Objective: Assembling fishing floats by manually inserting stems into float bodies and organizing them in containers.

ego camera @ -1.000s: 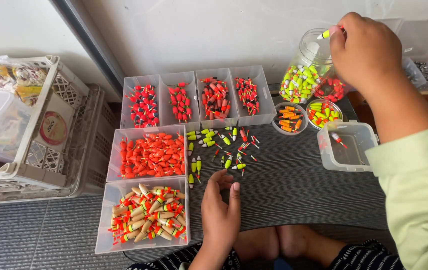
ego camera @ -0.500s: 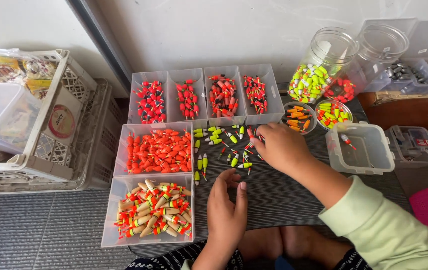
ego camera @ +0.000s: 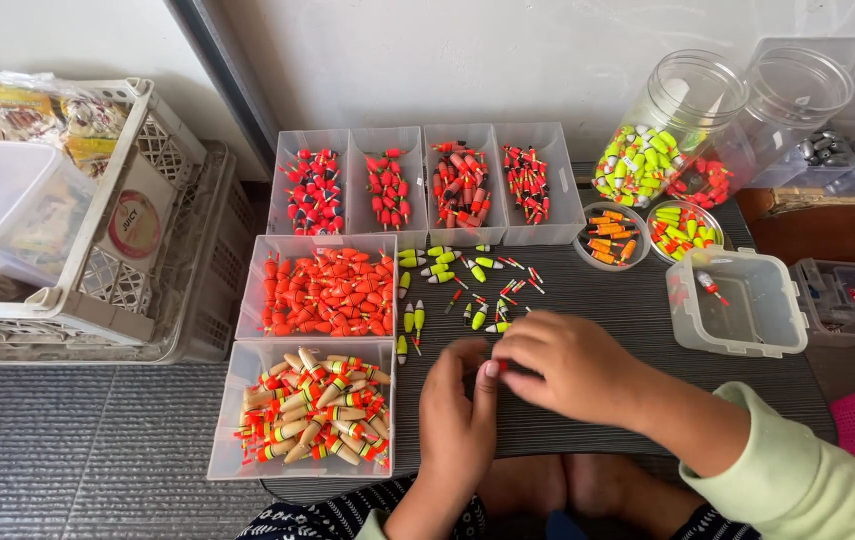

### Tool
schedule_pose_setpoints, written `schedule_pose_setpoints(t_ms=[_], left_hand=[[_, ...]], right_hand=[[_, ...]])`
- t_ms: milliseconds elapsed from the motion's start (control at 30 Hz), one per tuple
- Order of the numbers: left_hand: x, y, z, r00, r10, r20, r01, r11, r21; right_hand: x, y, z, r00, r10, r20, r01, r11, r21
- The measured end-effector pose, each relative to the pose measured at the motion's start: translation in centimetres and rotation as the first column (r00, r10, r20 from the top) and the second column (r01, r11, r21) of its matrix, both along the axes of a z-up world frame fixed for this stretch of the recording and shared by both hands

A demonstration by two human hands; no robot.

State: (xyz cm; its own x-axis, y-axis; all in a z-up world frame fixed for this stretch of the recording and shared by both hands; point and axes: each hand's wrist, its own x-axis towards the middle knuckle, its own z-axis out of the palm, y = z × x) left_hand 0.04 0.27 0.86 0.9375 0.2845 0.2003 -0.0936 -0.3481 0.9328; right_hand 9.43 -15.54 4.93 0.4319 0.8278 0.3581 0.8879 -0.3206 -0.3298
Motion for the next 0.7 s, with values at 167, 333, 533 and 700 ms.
schedule_pose_setpoints(t_ms=[167,333,533,700], left_hand=[[-0.1,-0.2,-0.1,1.000,0.023,0.014,-0.022,0.999,-0.038],[0.0,-0.5,-0.7,0.994,0.106,-0.025,-0.108,0.985,-0.138],[-0.1,-0.5,-0.5,0.995,0.097,-0.034,-0.102,0.967,-0.233],[0.0,-0.3,-0.1,0.996,0.061,0.071,-0.058,0.997,-0.048]], right_hand=[[2.8,-1.0,0.6,0.947,-0.255,-0.198,0.232,0.964,-0.130],[8.7,-1.7,-4.0,0.804,-0.584,-0.112,0.565,0.809,-0.163],[9.2,-0.5,-7.4,0.853,-0.499,0.149,0.514,0.854,-0.082],[8.7,-0.4,-6.9,0.843,-0.446,0.302,0.475,0.880,-0.027]])
